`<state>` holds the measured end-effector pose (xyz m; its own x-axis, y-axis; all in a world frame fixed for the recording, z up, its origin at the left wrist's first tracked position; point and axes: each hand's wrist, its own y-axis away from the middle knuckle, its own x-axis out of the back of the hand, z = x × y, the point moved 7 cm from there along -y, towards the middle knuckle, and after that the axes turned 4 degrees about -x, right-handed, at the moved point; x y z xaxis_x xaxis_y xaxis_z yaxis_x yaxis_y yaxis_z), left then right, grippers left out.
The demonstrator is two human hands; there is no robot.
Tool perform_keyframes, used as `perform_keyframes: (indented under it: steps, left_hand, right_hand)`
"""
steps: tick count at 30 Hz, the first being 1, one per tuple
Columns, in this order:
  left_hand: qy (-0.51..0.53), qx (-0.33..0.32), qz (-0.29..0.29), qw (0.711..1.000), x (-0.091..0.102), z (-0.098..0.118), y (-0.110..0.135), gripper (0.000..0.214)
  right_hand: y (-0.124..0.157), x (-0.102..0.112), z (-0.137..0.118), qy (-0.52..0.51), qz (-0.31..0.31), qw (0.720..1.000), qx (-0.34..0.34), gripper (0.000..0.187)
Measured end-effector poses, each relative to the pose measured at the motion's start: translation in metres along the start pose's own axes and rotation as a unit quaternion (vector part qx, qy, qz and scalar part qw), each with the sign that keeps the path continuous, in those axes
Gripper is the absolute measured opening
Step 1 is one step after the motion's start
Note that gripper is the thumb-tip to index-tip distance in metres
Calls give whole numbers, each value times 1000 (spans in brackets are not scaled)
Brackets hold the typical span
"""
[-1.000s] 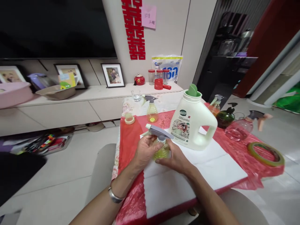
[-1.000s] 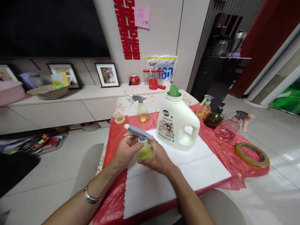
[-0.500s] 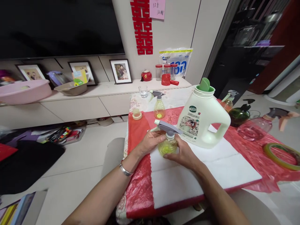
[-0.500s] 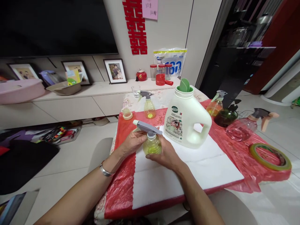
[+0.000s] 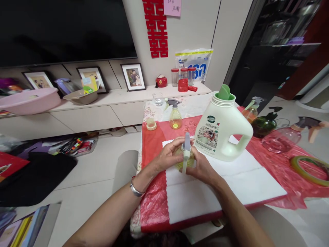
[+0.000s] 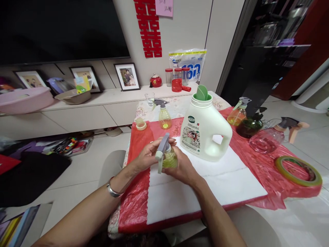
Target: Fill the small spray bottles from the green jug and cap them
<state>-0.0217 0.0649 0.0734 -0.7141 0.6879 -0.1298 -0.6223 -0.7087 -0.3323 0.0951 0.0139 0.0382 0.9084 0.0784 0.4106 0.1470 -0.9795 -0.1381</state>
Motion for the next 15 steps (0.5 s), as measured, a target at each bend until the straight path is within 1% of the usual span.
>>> perform_keyframes:
  steps: [2, 3, 5, 8, 11, 13, 15]
  left_hand:
    - [-4, 14, -31, 999, -2, 6, 2, 44]
    - [0, 19, -33, 999, -2, 8, 3, 44]
    - [-6, 22, -21, 1000, 0, 12, 2, 44]
    - [-28, 15, 22, 999, 1, 15, 0, 39]
    - [1, 4, 73, 997, 1, 20, -4, 35]
    - [24, -11, 110, 994, 1, 27, -7, 36]
    - [36, -31, 143, 989, 2, 39, -10, 38]
  right_hand:
    - [0, 0, -1, 1, -2, 1000, 9, 64]
    - [0, 0, -1, 0, -3, 1000, 13, 68]
    - [0, 1, 1, -1, -3, 1000, 18, 77]
    - [1, 0, 4, -2, -9, 1000, 22, 81]
    - [2, 1, 6, 2, -5, 1000, 22, 75]
    - [1, 1, 7, 7, -2, 1000, 18, 73]
    - [1, 0, 8, 9, -6, 1000, 15, 73]
